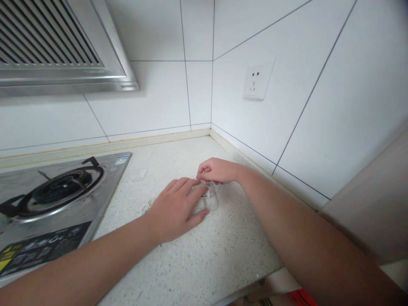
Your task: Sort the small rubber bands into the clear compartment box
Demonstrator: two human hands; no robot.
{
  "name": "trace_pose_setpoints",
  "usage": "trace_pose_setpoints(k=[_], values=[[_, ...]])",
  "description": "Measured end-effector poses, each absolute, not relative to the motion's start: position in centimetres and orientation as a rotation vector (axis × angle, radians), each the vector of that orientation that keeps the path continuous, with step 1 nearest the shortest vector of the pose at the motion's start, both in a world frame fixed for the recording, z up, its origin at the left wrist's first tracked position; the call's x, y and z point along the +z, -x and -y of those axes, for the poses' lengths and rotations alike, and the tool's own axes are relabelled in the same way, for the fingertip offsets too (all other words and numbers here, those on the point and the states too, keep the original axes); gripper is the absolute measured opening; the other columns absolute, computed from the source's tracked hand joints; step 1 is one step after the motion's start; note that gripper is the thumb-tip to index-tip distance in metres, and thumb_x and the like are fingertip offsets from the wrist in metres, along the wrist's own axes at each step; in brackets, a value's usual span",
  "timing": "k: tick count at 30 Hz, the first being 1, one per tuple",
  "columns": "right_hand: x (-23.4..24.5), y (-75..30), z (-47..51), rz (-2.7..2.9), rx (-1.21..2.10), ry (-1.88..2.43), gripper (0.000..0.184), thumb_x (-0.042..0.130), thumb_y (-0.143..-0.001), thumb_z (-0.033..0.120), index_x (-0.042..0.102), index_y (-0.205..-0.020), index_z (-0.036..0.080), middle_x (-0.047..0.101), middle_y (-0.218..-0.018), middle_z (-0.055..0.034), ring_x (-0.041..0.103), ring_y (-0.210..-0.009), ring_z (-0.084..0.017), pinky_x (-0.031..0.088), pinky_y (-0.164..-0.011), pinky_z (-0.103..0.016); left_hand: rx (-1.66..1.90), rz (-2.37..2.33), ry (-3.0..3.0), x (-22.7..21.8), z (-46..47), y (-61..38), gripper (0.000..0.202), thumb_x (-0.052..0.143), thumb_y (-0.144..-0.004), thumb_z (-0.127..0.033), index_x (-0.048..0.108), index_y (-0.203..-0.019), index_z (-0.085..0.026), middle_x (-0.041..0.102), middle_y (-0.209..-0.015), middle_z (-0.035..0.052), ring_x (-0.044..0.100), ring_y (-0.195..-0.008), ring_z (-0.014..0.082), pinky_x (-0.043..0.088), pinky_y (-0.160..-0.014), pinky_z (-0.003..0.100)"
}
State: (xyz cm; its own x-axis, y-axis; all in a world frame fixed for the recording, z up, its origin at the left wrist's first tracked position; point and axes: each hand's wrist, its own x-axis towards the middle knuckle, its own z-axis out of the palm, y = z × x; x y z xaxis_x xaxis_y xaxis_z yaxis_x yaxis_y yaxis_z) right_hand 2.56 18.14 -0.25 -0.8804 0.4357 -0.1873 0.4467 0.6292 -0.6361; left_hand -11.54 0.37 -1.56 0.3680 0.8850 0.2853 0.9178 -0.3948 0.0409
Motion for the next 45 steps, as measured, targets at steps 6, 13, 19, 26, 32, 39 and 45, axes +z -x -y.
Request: trace_pose_setpoints(k=[6, 13, 19, 26, 32, 39, 45], values=[[-0.5, -2.4, -18.1, -2.82, -1.163, -0.775, 0.036, 0.053, -0.086, 0.049, 0.066, -0.1, 0.019, 0.067, -0.084, -0.0034, 0.051, -0.055, -0.006, 0.038, -0.043, -0.018, -0.396, 1.686, 2.498, -1.7, -0.5, 11.7, 0.041, 0.052, -0.094, -0.045, 0.051, -0.128, -0.022, 0.057, -0.127, 0.0114, 0.049, -0.121, 0.0303, 0.043, -0.104, 0.054], [-0.8, -2.3, -18.4, -2.84, -1.247, -0.761, 0.035, 0.053, -0.087, 0.049, 0.064, -0.095, 0.016, 0.061, -0.077, -0.0024, 0.051, -0.055, -0.006, 0.038, -0.044, -0.017, -0.486, 1.733, 2.473, -2.2, -0.7, 11.8, 0.048, 0.058, -0.089, -0.05, 0.05, -0.128, -0.024, 0.053, -0.129, 0.0118, 0.051, -0.118, 0.0313, 0.044, -0.102, 0.055], [-0.7, -2.4, -18.4, -2.818, -1.404, -0.731, 0.043, 0.054, -0.086, 0.057, 0.065, -0.097, 0.016, 0.057, -0.077, -0.0015, 0.052, -0.057, -0.006, 0.038, -0.045, -0.018, -0.668, 1.799, 2.433, -2.5, -0.9, 12.0, 0.049, 0.058, -0.089, -0.048, 0.047, -0.131, -0.025, 0.05, -0.134, 0.0106, 0.05, -0.12, 0.0295, 0.044, -0.104, 0.053], [-0.5, -2.3, -18.1, -2.836, -1.467, -0.663, 0.045, 0.052, -0.089, 0.057, 0.064, -0.091, 0.014, 0.055, -0.067, -0.0003, 0.051, -0.055, -0.006, 0.04, -0.05, -0.018, -0.866, 1.844, 2.309, -2.7, -1.2, 12.1, 0.049, 0.057, -0.091, -0.044, 0.043, -0.134, -0.025, 0.049, -0.133, 0.0101, 0.048, -0.122, 0.0266, 0.044, -0.106, 0.05], [-0.5, -2.2, -18.1, -2.79, -1.692, -0.559, 0.041, 0.053, -0.09, 0.053, 0.06, -0.09, 0.012, 0.055, -0.066, -0.0005, 0.051, -0.053, -0.007, 0.043, -0.051, -0.019, -0.967, 1.817, 2.282, -2.8, -1.2, 12.3, 0.047, 0.055, -0.093, -0.043, 0.042, -0.134, -0.023, 0.048, -0.134, 0.011, 0.047, -0.125, 0.025, 0.043, -0.109, 0.048], [-0.8, -2.2, -18.1, -2.503, -2.065, -0.443, 0.049, 0.05, -0.09, 0.057, 0.059, -0.107, 0.012, 0.067, -0.094, -0.0098, 0.061, -0.066, -0.01, 0.049, -0.054, -0.02, -1.083, 1.761, 2.24, -2.9, -1.4, 12.4, 0.048, 0.054, -0.095, -0.042, 0.038, -0.136, -0.023, 0.043, -0.137, 0.0113, 0.044, -0.129, 0.0225, 0.042, -0.112, 0.046], [-1.5, -2.2, -18.3, -2.194, -2.203, -0.288, 0.06, 0.043, -0.091, 0.065, 0.055, -0.119, 0.013, 0.067, -0.11, -0.0153, 0.067, -0.075, -0.016, 0.053, -0.057, -0.024, -1.135, 1.76, 2.226, -3.0, -1.1, 12.6, 0.046, 0.051, -0.096, -0.042, 0.036, -0.136, -0.024, 0.041, -0.14, 0.0123, 0.041, -0.133, 0.0236, 0.041, -0.114, 0.048]])
